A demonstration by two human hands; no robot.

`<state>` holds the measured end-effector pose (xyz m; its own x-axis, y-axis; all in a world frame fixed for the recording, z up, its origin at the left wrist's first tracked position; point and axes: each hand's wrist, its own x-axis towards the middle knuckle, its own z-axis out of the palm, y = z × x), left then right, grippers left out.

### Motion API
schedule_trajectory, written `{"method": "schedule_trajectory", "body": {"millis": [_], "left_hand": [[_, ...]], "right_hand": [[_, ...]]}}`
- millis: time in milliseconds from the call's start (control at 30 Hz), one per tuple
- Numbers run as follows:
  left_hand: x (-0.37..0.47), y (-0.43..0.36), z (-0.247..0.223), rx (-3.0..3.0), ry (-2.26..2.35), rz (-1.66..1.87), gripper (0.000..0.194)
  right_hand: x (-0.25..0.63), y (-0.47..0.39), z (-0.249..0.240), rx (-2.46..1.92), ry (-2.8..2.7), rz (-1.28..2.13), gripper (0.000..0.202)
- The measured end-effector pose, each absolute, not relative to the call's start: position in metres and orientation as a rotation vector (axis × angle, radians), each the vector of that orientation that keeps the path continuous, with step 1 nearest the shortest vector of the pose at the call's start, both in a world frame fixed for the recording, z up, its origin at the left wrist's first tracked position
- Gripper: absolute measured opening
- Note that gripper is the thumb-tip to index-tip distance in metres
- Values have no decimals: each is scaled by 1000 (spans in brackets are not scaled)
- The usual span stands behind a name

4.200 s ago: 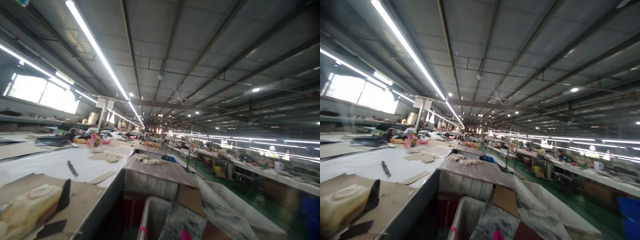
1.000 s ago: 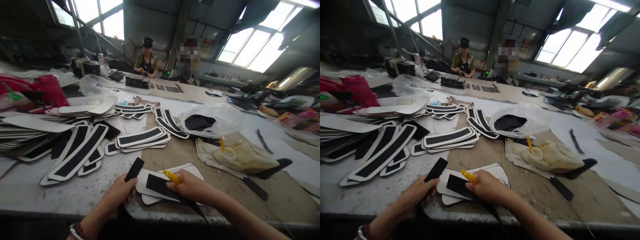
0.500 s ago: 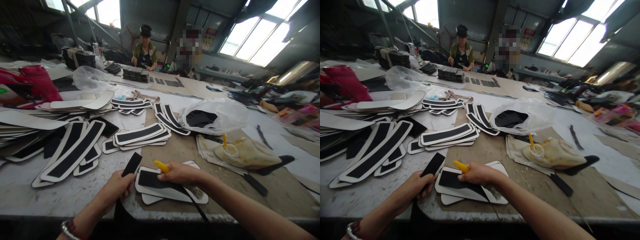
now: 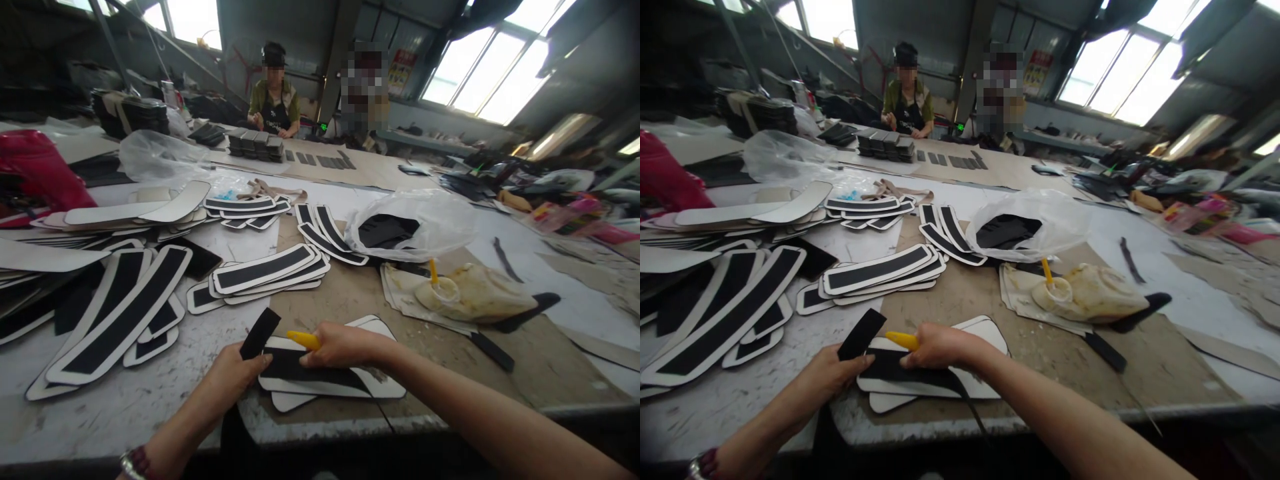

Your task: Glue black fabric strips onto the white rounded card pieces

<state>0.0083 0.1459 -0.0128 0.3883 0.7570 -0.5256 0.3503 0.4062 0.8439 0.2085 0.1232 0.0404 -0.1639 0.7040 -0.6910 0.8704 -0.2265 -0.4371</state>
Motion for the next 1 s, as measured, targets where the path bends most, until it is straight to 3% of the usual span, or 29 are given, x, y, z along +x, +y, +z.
{"method": "schedule_trajectory", "body": {"millis": [233,567,1000], "left_hand": [[8,146,-17,1235,1378,338,34],[11,139,-22,1325,1424,278,42],[16,135,-16,1363,1518,270,47]], "right_hand": [[263,71,52,2141,1762,-1118,23],[277,22,11,2476,1673,-515,26],[305,26,-10,2375,1899,-818,24]]}}
